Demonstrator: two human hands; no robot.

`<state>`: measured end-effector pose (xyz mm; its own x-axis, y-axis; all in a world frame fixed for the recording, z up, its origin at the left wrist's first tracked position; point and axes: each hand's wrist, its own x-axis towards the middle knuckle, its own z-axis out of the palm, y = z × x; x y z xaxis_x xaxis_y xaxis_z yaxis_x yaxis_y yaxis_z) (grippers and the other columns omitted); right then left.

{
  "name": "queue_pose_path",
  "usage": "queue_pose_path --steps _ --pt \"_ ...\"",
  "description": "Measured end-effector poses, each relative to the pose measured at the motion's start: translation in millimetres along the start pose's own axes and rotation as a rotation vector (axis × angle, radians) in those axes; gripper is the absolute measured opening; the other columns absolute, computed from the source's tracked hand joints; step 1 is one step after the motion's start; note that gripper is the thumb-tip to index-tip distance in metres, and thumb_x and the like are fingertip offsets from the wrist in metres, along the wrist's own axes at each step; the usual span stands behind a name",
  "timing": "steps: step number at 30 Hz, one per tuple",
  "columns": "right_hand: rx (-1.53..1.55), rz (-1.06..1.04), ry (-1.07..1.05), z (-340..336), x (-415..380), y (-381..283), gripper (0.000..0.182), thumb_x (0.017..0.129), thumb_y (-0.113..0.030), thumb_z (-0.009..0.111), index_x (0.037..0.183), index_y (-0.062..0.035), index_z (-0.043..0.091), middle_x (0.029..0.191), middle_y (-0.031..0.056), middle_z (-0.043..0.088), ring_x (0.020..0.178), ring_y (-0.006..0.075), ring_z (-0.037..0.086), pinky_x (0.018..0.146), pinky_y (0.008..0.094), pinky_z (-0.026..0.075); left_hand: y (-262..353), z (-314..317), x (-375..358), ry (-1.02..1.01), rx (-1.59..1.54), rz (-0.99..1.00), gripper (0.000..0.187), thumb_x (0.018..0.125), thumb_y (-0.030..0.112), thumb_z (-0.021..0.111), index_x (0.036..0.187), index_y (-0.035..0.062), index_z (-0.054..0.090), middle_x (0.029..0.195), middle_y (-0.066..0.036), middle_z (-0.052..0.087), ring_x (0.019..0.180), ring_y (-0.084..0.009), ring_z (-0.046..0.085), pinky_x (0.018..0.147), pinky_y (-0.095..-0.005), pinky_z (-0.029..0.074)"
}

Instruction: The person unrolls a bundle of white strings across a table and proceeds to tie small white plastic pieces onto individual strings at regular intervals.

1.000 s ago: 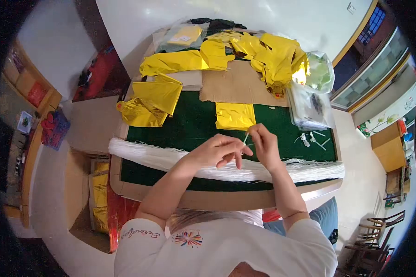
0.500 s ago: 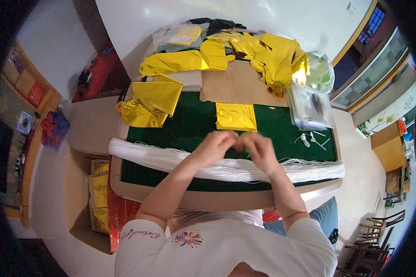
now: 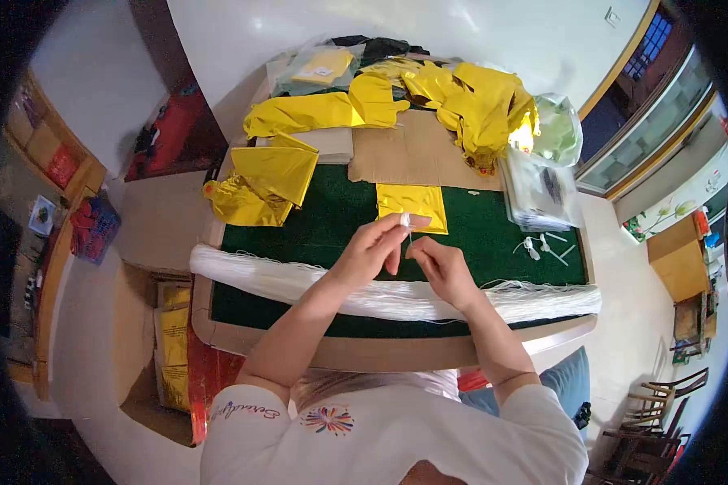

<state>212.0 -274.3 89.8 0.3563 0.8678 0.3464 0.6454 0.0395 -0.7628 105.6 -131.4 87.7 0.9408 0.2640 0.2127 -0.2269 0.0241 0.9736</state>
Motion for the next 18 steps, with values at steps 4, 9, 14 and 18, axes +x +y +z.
queue_pose_path --steps 4,9,14,18 --pt "0.007 0.049 0.036 2 -1 10 0.004 0.087 -0.005 0.053 0.088 -0.0009 0.055 0.075 0.0144 0.057 0.062 0.0282 0.056 0.058 0.0302 0.045 -24 9 -1 0.128 0.542 0.155 0.020 0.091 0.008 0.047 0.107 0.0008 0.056 0.066 -0.005 0.058 0.048 -0.0086 0.050 0.045 -0.0225 0.041" --pt "-0.011 0.144 0.072 1 1 14 0.007 0.086 -0.004 0.056 0.092 -0.0001 0.055 0.075 0.0111 0.059 0.064 0.0180 0.058 0.060 0.0267 0.046 -26 7 -1 0.096 0.529 0.094 0.013 0.091 0.010 0.047 0.092 -0.0012 0.054 0.065 -0.005 0.056 0.052 -0.0110 0.052 0.047 -0.0256 0.041" --pt "0.118 0.041 0.043 0 3 11 0.013 0.084 -0.001 0.058 0.096 0.0011 0.054 0.079 0.0083 0.060 0.071 0.0122 0.060 0.065 0.0240 0.048 -26 10 -1 0.057 0.419 0.017 0.018 0.093 0.014 0.044 0.085 0.0005 0.052 0.062 -0.003 0.053 0.051 -0.0097 0.049 0.047 -0.0252 0.039" --pt "0.130 0.050 0.037 -1 1 19 0.012 0.082 0.001 0.059 0.094 0.0015 0.054 0.082 0.0072 0.060 0.073 0.0118 0.059 0.065 0.0238 0.048 -26 9 -4 0.000 0.255 -0.153 0.028 0.096 0.021 0.038 0.080 0.0024 0.052 0.060 -0.001 0.050 0.050 -0.0073 0.046 0.046 -0.0239 0.037"
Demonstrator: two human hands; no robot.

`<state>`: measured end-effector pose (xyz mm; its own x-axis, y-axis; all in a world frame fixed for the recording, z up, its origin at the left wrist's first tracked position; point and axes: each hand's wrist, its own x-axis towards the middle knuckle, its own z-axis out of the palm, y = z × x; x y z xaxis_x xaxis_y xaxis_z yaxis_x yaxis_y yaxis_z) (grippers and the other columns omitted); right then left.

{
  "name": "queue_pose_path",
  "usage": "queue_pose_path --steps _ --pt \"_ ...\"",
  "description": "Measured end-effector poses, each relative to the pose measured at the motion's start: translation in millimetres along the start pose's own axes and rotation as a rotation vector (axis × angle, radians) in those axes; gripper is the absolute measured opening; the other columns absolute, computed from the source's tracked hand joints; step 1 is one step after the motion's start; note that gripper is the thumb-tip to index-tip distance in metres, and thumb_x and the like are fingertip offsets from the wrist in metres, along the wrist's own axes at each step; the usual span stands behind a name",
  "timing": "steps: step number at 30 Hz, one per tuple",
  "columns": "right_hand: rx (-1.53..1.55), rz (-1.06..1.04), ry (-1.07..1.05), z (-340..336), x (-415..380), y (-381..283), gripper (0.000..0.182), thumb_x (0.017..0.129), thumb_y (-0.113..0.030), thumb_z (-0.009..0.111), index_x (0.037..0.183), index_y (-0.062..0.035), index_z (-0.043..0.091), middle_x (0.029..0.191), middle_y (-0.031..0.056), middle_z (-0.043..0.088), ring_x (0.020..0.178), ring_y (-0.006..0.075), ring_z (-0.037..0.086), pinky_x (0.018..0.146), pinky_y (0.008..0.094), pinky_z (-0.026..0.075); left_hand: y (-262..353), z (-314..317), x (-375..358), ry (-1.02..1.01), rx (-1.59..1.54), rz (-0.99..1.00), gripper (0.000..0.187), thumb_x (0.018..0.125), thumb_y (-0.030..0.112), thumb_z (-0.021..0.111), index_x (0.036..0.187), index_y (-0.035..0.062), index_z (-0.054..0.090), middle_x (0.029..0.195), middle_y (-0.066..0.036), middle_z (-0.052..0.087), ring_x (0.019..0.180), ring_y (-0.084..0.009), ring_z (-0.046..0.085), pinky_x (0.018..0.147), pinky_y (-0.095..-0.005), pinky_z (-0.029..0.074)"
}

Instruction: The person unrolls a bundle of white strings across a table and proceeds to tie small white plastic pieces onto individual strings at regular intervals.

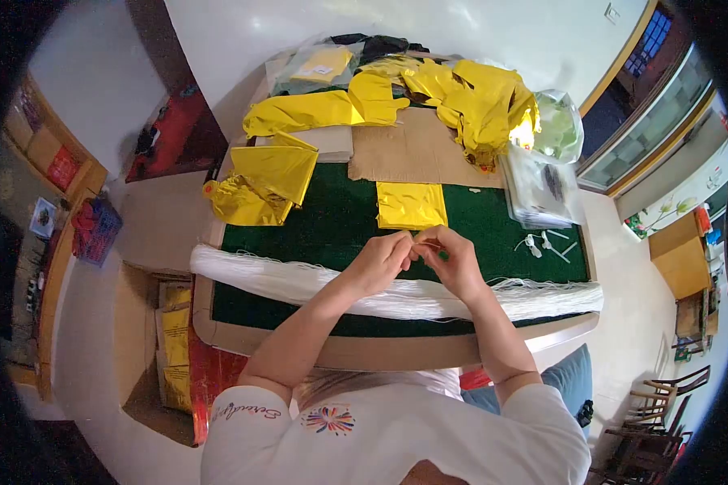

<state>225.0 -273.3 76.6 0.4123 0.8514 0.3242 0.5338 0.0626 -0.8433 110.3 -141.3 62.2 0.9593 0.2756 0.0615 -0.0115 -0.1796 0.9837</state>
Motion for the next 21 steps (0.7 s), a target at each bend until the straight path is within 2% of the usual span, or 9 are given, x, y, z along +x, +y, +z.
queue_pose_path --steps 4,8,10,12,13,16,21 --pt "-0.076 -0.027 -0.042 -2 -1 -1 0.009 0.083 0.002 0.058 0.091 0.0015 0.055 0.084 0.0081 0.060 0.073 0.0129 0.059 0.065 0.0248 0.049 -4 8 2 0.052 -0.031 0.000 0.032 0.096 0.023 0.035 0.078 0.0026 0.051 0.059 -0.001 0.050 0.048 -0.0064 0.044 0.044 -0.0229 0.035" --pt "-0.074 -0.014 -0.044 -5 0 -4 0.008 0.083 0.002 0.058 0.090 0.0018 0.055 0.083 0.0087 0.060 0.073 0.0127 0.059 0.066 0.0251 0.049 1 11 1 0.120 -0.012 0.022 0.026 0.095 0.018 0.038 0.078 0.0031 0.050 0.057 -0.001 0.050 0.045 -0.0053 0.043 0.040 -0.0213 0.033" --pt "-0.152 -0.054 -0.110 -6 0 -4 0.012 0.082 0.001 0.060 0.092 0.0012 0.054 0.084 0.0089 0.060 0.073 0.0124 0.059 0.067 0.0252 0.049 3 9 1 0.130 0.009 0.003 0.022 0.095 0.017 0.039 0.080 0.0032 0.049 0.057 -0.001 0.050 0.044 -0.0050 0.042 0.039 -0.0207 0.033" --pt "-0.078 -0.062 -0.108 2 -1 1 0.015 0.080 -0.001 0.063 0.093 0.0000 0.054 0.083 0.0086 0.059 0.071 0.0139 0.059 0.065 0.0255 0.048 5 2 2 0.140 -0.074 -0.065 0.015 0.091 0.013 0.045 0.085 -0.0002 0.047 0.065 -0.009 0.057 0.053 -0.0118 0.056 0.048 -0.0255 0.043" --pt "-0.005 -0.068 -0.108 5 -1 2 0.019 0.079 -0.004 0.066 0.094 -0.0012 0.054 0.083 0.0084 0.058 0.069 0.0154 0.058 0.063 0.0259 0.048 -1 2 3 0.137 -0.048 -0.028 0.015 0.092 0.014 0.044 0.089 -0.0002 0.043 0.069 -0.011 0.057 0.056 -0.0149 0.057 0.051 -0.0276 0.045" --pt "0.037 0.020 -0.115 2 -1 -6 0.023 0.078 -0.006 0.068 0.096 -0.0013 0.054 0.082 0.0077 0.059 0.070 0.0134 0.059 0.064 0.0256 0.049 -5 5 4 0.175 0.024 0.058 0.015 0.093 0.013 0.043 0.088 -0.0001 0.043 0.072 -0.012 0.057 0.060 -0.0184 0.059 0.054 -0.0305 0.046" --pt "0.067 0.043 -0.114 5 -1 0 0.023 0.078 -0.006 0.068 0.096 -0.0016 0.054 0.080 0.0075 0.060 0.070 0.0119 0.059 0.063 0.0252 0.049 -5 3 5 0.168 -0.011 0.021 0.014 0.093 0.014 0.043 0.089 0.0004 0.042 0.073 -0.012 0.057 0.063 -0.0209 0.059 0.057 -0.0325 0.047"
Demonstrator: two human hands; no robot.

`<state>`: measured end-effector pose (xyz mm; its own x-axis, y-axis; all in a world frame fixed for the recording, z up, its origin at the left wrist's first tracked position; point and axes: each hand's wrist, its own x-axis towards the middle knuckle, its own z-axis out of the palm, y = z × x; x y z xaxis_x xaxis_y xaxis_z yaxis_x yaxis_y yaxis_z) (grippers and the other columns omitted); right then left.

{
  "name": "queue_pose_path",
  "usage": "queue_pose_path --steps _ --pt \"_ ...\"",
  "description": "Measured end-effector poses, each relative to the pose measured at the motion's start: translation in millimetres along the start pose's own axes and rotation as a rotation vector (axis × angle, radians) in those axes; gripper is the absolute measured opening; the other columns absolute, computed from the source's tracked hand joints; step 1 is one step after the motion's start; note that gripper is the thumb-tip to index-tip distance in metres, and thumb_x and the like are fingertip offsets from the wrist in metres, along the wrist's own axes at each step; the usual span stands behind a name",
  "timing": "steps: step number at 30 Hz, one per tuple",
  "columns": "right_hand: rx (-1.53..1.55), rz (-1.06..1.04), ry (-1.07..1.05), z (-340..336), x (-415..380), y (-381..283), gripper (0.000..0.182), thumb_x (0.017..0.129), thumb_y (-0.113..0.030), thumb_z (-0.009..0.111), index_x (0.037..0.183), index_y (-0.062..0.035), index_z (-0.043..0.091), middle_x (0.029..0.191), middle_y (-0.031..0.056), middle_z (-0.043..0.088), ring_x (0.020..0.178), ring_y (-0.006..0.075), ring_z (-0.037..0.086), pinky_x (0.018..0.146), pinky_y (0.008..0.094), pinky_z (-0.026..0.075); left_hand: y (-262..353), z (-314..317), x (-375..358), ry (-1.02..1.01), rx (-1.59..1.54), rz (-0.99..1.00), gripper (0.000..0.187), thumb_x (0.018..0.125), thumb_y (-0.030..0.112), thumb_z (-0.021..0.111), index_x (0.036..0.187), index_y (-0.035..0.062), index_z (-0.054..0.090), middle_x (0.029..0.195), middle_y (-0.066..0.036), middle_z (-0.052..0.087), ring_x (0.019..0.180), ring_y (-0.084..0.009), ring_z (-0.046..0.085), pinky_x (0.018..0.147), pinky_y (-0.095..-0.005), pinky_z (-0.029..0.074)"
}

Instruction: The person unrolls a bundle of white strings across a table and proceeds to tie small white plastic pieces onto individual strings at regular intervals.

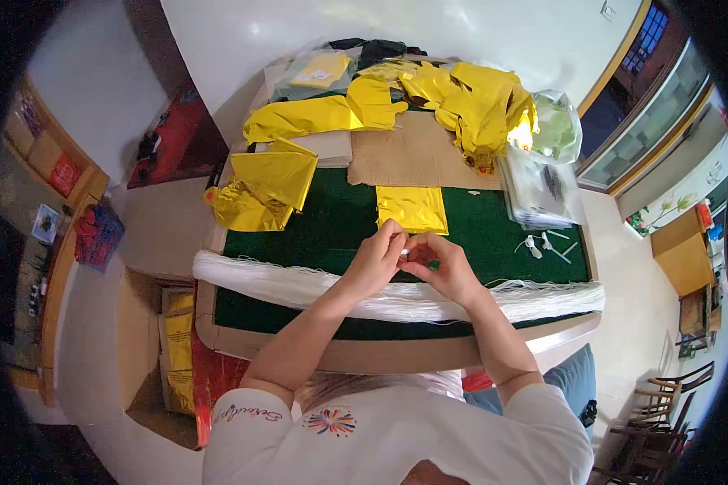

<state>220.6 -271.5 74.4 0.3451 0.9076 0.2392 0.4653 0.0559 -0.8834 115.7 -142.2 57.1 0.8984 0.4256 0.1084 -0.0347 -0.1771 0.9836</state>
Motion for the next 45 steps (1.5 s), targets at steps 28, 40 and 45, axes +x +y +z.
queue_pose_path --steps 28,40,45 --pt "-0.229 0.044 0.150 -15 0 -5 0.014 0.077 0.002 0.064 0.089 0.0002 0.058 0.078 0.0078 0.058 0.068 0.0164 0.058 0.060 0.0258 0.047 1 -1 -1 0.186 0.303 0.342 0.009 0.077 0.001 0.065 0.086 -0.0013 0.064 0.072 -0.007 0.061 0.058 -0.0110 0.059 0.052 -0.0223 0.046" --pt "-0.347 -0.152 0.193 -20 11 -7 0.013 0.075 0.000 0.063 0.087 -0.0014 0.059 0.079 0.0102 0.056 0.065 0.0228 0.057 0.057 0.0282 0.045 11 -14 3 -0.207 -0.293 -0.079 0.009 0.082 0.003 0.061 0.088 -0.0034 0.063 0.074 -0.007 0.064 0.060 -0.0105 0.059 0.054 -0.0235 0.050" --pt "-0.459 -0.200 0.140 3 -1 -14 0.016 0.071 0.002 0.064 0.084 -0.0030 0.057 0.078 0.0107 0.054 0.068 0.0271 0.056 0.060 0.0326 0.046 -1 -15 9 0.006 -0.409 -0.139 0.012 0.083 0.007 0.061 0.091 -0.0023 0.061 0.081 -0.007 0.064 0.062 -0.0099 0.058 0.057 -0.0222 0.049"
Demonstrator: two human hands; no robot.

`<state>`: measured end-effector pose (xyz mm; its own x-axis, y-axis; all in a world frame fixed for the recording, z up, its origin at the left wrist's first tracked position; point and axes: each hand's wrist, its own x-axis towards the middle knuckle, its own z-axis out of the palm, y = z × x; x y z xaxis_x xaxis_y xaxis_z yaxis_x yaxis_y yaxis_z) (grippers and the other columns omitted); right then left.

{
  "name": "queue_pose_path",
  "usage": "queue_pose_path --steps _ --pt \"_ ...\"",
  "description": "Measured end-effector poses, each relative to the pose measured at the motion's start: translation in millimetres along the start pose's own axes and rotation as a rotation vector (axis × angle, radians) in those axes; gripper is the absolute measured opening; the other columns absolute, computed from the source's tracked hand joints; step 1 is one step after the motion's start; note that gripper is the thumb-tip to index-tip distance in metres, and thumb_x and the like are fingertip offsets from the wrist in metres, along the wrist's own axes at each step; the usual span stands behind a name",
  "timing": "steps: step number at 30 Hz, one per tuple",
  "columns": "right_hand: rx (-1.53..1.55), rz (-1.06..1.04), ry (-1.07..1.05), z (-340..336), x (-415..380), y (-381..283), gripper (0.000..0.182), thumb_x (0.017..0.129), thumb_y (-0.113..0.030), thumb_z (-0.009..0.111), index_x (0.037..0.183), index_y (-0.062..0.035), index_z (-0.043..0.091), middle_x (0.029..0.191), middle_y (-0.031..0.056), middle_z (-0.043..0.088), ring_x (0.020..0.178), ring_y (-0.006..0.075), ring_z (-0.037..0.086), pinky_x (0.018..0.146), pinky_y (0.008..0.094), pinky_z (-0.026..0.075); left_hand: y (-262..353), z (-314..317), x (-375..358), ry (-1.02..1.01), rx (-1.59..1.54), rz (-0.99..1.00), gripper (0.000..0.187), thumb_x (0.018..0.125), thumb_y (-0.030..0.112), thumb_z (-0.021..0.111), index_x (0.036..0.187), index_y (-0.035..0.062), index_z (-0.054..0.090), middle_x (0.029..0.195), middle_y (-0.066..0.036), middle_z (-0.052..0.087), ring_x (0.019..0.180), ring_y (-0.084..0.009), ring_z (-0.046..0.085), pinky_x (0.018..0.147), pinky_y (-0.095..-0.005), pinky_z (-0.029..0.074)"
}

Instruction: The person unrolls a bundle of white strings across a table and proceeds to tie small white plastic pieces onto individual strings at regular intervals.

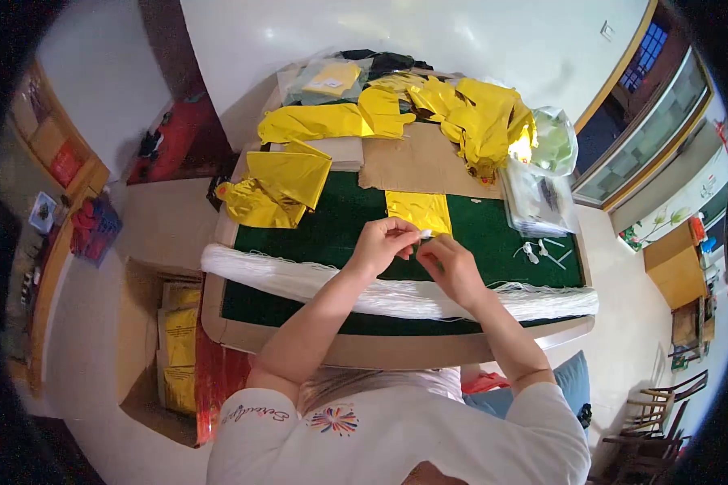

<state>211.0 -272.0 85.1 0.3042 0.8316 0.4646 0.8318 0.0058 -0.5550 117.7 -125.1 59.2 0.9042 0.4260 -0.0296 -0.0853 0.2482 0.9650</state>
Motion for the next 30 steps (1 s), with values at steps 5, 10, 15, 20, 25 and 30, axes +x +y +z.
queue_pose_path --steps 5,10,15,20,25,30 --pt "-0.326 -0.242 -0.023 -20 18 -21 0.015 0.070 -0.003 0.066 0.082 -0.0064 0.057 0.077 0.0106 0.052 0.070 0.0274 0.056 0.060 0.0356 0.046 -5 4 -5 0.069 0.568 0.329 0.013 0.082 0.010 0.064 0.088 -0.0019 0.063 0.075 -0.005 0.064 0.062 -0.0073 0.057 0.057 -0.0208 0.047" --pt "-0.070 0.009 -0.096 -24 34 5 0.015 0.074 -0.001 0.062 0.089 -0.0029 0.059 0.088 0.0132 0.055 0.079 0.0314 0.057 0.068 0.0351 0.048 -4 -3 1 -0.175 0.167 0.093 0.014 0.080 0.010 0.065 0.089 -0.0014 0.063 0.076 -0.003 0.064 0.064 -0.0090 0.058 0.058 -0.0216 0.047" --pt "-0.152 -0.024 -0.082 -13 15 -5 0.013 0.074 -0.003 0.064 0.085 -0.0028 0.058 0.086 0.0128 0.054 0.077 0.0294 0.057 0.066 0.0354 0.047 -3 -4 2 0.009 0.013 0.054 0.013 0.080 0.010 0.065 0.086 -0.0008 0.063 0.075 -0.003 0.063 0.062 -0.0089 0.057 0.057 -0.0224 0.046" --pt "-0.363 -0.196 -0.098 -14 17 -17 0.012 0.074 -0.003 0.064 0.082 -0.0021 0.056 0.084 0.0124 0.054 0.076 0.0294 0.056 0.066 0.0356 0.047 -10 10 -8 0.174 0.570 0.419 0.011 0.074 0.006 0.067 0.080 -0.0014 0.060 0.078 -0.013 0.064 0.063 -0.0237 0.061 0.059 -0.0311 0.048" --pt "0.126 0.151 -0.187 -21 28 4 0.007 0.080 -0.003 0.062 0.083 -0.0025 0.056 0.084 0.0070 0.059 0.079 0.0186 0.060 0.067 0.0279 0.047 -5 9 -8 0.101 0.686 0.637 0.010 0.070 0.002 0.066 0.074 0.0017 0.056 0.071 -0.010 0.058 0.067 -0.0267 0.058 0.059 -0.0338 0.046" --pt "0.662 0.476 -0.248 -33 10 16 0.008 0.081 -0.004 0.063 0.085 -0.0009 0.057 0.078 0.0048 0.061 0.075 0.0109 0.060 0.068 0.0245 0.050 0 19 -13 0.018 0.793 0.858 0.015 0.070 -0.001 0.064 0.081 0.0068 0.057 0.078 -0.007 0.057 0.077 -0.0250 0.057 0.064 -0.0339 0.047"
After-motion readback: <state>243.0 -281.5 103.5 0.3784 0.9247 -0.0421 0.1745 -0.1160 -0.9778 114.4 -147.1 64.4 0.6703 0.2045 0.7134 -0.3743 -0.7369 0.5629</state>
